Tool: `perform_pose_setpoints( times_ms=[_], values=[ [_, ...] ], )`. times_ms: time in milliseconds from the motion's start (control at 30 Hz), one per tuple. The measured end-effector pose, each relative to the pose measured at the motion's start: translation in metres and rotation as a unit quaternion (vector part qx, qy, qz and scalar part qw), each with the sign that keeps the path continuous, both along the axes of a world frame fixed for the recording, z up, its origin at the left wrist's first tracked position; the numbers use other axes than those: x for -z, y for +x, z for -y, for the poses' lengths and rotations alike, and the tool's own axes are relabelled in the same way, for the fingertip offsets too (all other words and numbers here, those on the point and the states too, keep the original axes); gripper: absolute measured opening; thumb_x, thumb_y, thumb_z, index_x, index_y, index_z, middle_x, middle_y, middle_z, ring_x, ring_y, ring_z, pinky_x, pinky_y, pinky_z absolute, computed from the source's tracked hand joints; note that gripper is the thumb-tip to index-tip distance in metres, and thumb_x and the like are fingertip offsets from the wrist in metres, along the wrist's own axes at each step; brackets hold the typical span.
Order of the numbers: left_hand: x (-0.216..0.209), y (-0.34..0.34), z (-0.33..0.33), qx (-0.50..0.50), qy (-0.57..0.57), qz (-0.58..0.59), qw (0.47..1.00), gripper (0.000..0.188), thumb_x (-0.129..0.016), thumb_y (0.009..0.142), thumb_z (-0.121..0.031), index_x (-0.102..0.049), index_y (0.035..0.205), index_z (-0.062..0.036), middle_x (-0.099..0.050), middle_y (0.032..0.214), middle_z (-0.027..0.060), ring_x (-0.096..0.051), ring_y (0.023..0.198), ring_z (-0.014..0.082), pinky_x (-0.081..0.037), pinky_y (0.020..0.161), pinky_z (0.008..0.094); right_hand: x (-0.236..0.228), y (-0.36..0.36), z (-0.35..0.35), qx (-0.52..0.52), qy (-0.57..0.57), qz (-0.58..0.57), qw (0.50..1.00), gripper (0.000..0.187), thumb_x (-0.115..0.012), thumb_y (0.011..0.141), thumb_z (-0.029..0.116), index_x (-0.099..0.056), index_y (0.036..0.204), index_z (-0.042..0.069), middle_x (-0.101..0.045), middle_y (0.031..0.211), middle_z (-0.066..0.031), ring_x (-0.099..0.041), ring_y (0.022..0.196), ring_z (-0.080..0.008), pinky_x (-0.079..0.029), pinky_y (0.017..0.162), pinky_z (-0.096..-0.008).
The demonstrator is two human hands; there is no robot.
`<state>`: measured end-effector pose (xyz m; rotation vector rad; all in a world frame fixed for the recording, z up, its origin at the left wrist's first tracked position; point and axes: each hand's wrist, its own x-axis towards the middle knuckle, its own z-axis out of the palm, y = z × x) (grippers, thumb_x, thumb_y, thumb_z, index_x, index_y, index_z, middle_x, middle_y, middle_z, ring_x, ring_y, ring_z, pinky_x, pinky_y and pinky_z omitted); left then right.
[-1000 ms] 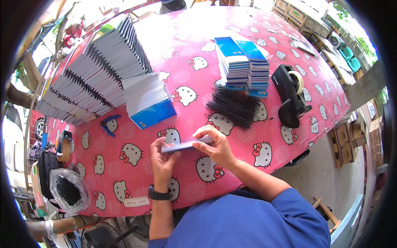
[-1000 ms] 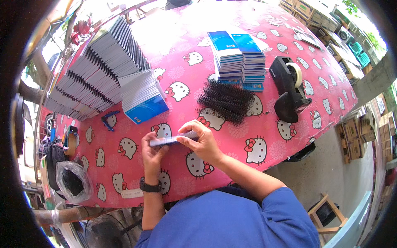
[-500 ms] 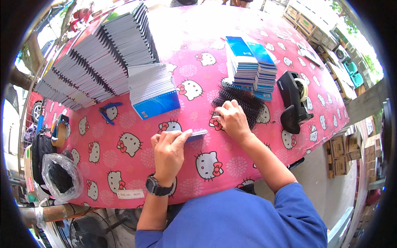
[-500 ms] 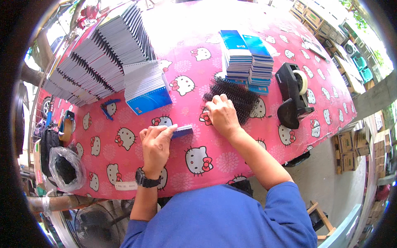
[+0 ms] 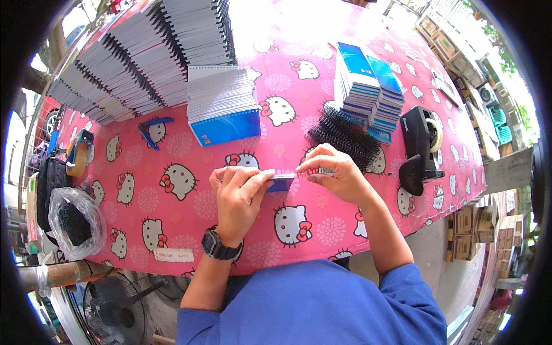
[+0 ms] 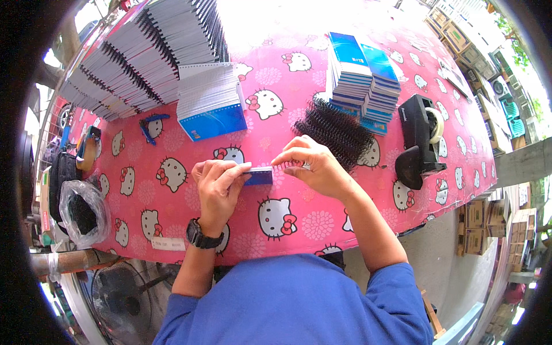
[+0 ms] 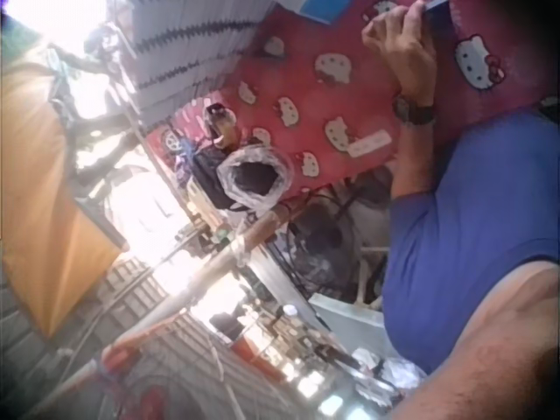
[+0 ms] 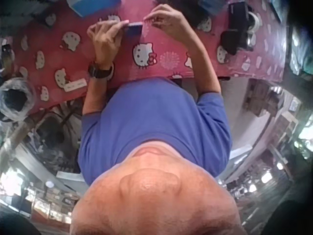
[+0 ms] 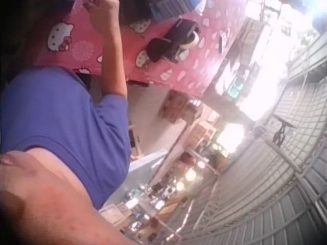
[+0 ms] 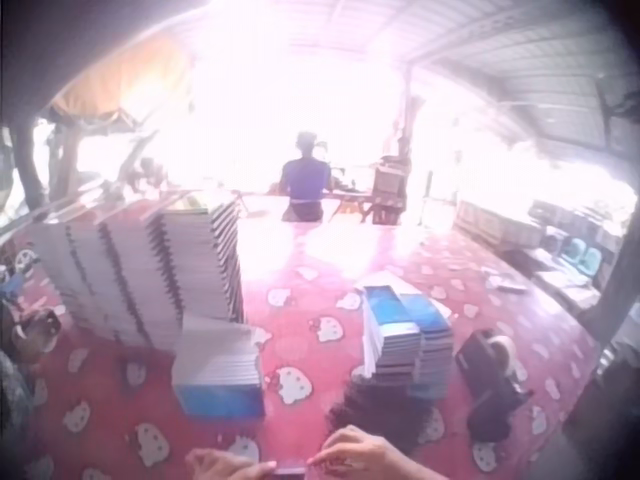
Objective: The person binds blue notebooks by hand, sliding black plastic spiral combs into pre-punched holes in the notebook covers and pages one at a time.
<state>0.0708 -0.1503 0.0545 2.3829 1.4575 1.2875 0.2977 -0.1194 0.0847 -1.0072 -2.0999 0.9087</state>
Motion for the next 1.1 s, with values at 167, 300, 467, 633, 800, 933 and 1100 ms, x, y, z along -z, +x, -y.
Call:
perform_pose_setpoints(
  times_ms=[167, 300, 467, 633, 800, 933, 1100],
  values=[
    [-0.001, 0.0, 0.001, 0.011, 0.009, -0.003, 1.0, 0.02, -0.073, 0.073, -0.015, -0.07, 0.093, -0.0164, -0.062, 0.082, -0.0032, -0.055, 0.079, 0.0145, -0.034, 0.083, 0.0342, 0.004, 0.001, -0.004, -0.014, 0.003, 0.005, 1.0, 0.02, -0.065, 0.08, 0.003, -0.069, 0.099, 0.01, -0.061, 0.089, -0.0068, -0.057, 0.087, -0.0237, -0.047, 0.076, -0.0348],
    [-0.001, 0.002, 0.005, -0.003, 0.024, -0.016, 1.0, 0.018, -0.073, 0.074, -0.015, -0.071, 0.091, -0.0152, -0.062, 0.083, -0.0027, -0.055, 0.079, 0.0144, -0.034, 0.083, 0.0341, 0.003, 0.001, -0.005, -0.03, 0.054, 0.055, 0.997, 0.018, -0.062, 0.083, 0.005, -0.067, 0.1, 0.008, -0.06, 0.087, -0.0072, -0.057, 0.085, -0.0256, -0.047, 0.074, -0.0358],
    [0.0, 0.003, 0.007, -0.011, 0.034, -0.016, 0.999, 0.017, -0.073, 0.074, -0.014, -0.071, 0.091, -0.0141, -0.062, 0.082, -0.0022, -0.055, 0.079, 0.0145, -0.033, 0.083, 0.0341, 0.005, 0.004, -0.005, -0.064, -0.002, 0.049, 0.997, 0.019, -0.061, 0.084, 0.006, -0.066, 0.103, 0.008, -0.059, 0.086, -0.0078, -0.056, 0.085, -0.0255, -0.046, 0.076, -0.0355],
    [-0.004, 0.004, 0.006, -0.017, 0.012, -0.02, 1.0, 0.017, -0.073, 0.074, -0.012, -0.07, 0.09, -0.014, -0.062, 0.084, -0.0009, -0.055, 0.081, 0.0156, -0.033, 0.085, 0.035, 0.005, 0.0, -0.004, -0.055, -0.004, 0.024, 0.998, 0.019, -0.061, 0.084, 0.007, -0.065, 0.103, 0.006, -0.059, 0.085, -0.0102, -0.057, 0.084, -0.0268, -0.046, 0.076, -0.0359],
    [-0.005, 0.004, 0.006, -0.022, 0.001, -0.02, 1.0, 0.017, -0.073, 0.074, -0.012, -0.069, 0.09, -0.0139, -0.062, 0.086, -0.0002, -0.055, 0.084, 0.0171, -0.033, 0.087, 0.0366, 0.002, 0.003, -0.006, -0.108, -0.024, 0.044, 0.993, 0.024, -0.063, 0.084, 0.009, -0.062, 0.108, 0.006, -0.059, 0.084, -0.0108, -0.057, 0.083, -0.0276, -0.047, 0.075, -0.0365],
    [-0.011, 0.012, 0.009, -0.05, -0.012, -0.061, 0.997, 0.023, -0.074, 0.071, -0.014, -0.067, 0.093, -0.0131, -0.061, 0.095, 0.0025, -0.055, 0.09, 0.0197, -0.033, 0.089, 0.0388, -0.005, -0.005, -0.001, -0.049, -0.116, 0.05, 0.991, 0.031, -0.062, 0.084, 0.006, -0.058, 0.115, 0.007, -0.062, 0.084, -0.011, -0.06, 0.081, -0.0277, -0.049, 0.073, -0.0364],
    [-0.002, 0.022, 0.005, 0.007, -0.026, -0.036, 0.999, 0.027, -0.075, 0.068, -0.015, -0.064, 0.093, -0.0127, -0.058, 0.093, 0.0037, -0.053, 0.091, 0.0218, -0.034, 0.087, 0.039, 0.0, -0.002, 0.0, -0.068, -0.08, 0.022, 0.994, 0.037, -0.062, 0.085, 0.007, -0.051, 0.12, 0.005, -0.065, 0.082, -0.0122, -0.065, 0.075, -0.0286, -0.051, 0.069, -0.0382]
  ],
)
